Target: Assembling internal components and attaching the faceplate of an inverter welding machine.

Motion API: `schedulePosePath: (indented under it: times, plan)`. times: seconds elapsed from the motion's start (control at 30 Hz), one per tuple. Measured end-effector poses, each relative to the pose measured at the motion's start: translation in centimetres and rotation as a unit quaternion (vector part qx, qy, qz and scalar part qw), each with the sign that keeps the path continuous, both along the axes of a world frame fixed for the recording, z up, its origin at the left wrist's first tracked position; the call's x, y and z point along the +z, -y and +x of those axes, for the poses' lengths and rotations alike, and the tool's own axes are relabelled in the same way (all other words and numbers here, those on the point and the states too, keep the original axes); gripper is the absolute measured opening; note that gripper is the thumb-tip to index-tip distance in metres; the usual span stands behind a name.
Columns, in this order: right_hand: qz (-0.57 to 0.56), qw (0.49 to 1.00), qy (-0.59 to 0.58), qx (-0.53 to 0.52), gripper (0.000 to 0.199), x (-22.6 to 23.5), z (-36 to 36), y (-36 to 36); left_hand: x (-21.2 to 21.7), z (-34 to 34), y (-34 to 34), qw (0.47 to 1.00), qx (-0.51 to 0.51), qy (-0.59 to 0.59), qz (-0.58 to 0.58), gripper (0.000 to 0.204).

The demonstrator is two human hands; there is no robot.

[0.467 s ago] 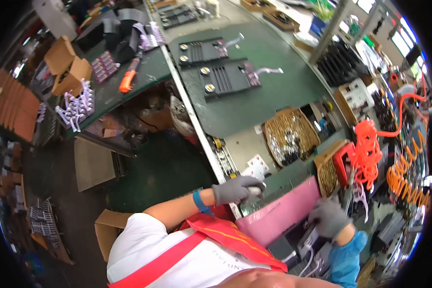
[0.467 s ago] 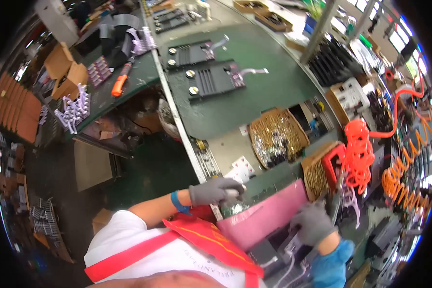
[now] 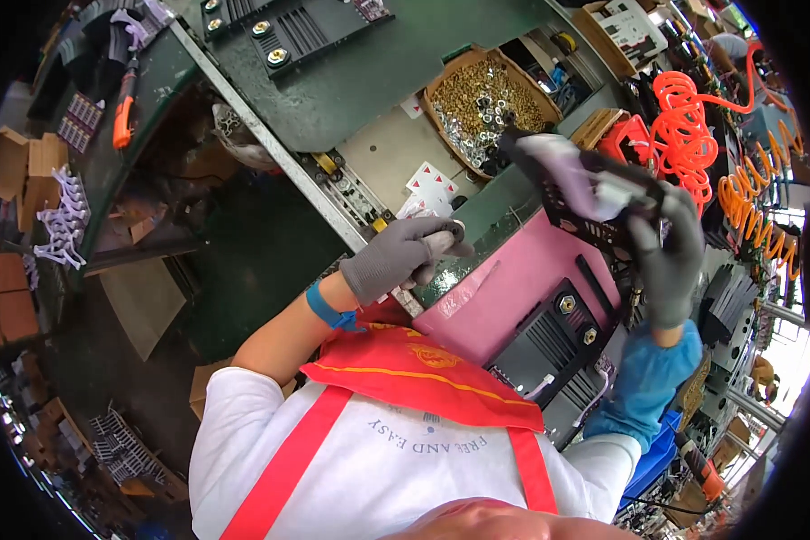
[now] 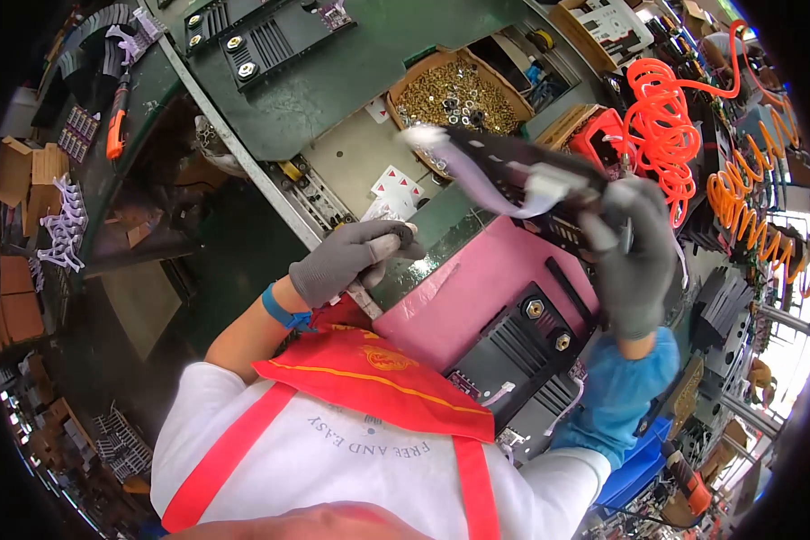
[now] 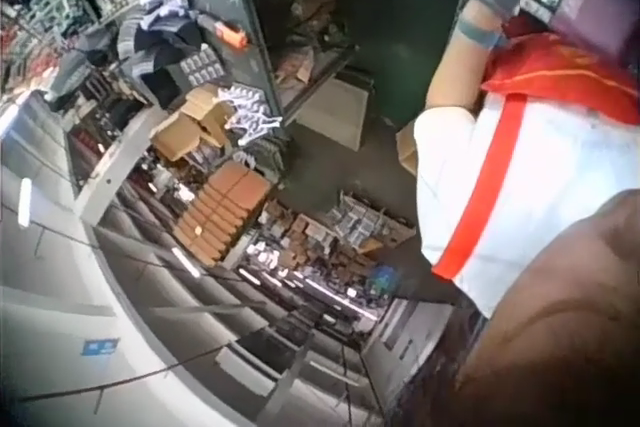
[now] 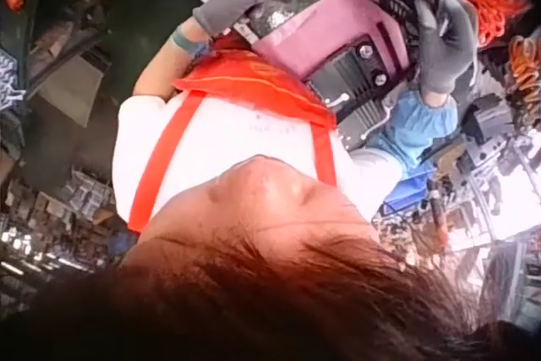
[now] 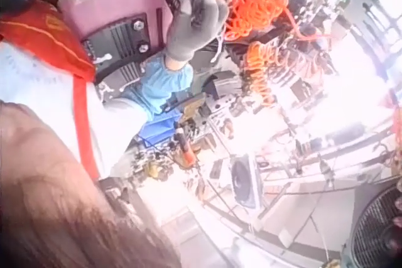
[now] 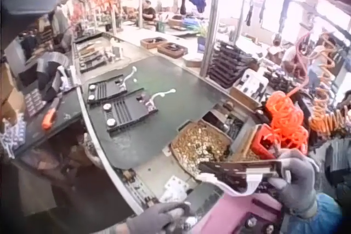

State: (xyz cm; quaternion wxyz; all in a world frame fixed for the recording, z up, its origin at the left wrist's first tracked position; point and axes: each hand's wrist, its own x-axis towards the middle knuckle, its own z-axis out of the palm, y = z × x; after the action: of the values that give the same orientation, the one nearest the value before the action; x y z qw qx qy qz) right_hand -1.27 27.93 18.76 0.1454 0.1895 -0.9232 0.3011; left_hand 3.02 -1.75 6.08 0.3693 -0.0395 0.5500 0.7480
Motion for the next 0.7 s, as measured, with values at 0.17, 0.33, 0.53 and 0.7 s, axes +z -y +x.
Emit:
schedulePosePath:
  times: [0.17, 0.33, 0.53, 0.7]
  plan:
    - [0.104, 0.951, -0.167, 0.238, 0.022, -4.1, 3.5, 5.0, 1.0, -0.4, 0.4, 0.994, 0.045, 0.089, 0.052, 0.033]
    - [0.083, 0.906, -0.184, 0.371, 0.026, -8.6, 5.5, 5.8, 2.1, 0.3, 1.8, 0.992, 0.025, 0.106, 0.064, 0.029]
    - [0.093, 0.896, -0.172, 0.399, 0.024, -10.4, 5.8, 6.6, -1.3, 0.5, 1.1, 0.938, 0.037, -0.34, -0.064, 0.026]
    - [0.085, 0.887, -0.121, 0.438, 0.03, -10.2, 4.7, 6.3, -0.1, 0.0, 3.8, 0.984, -0.014, 0.096, 0.147, 0.032]
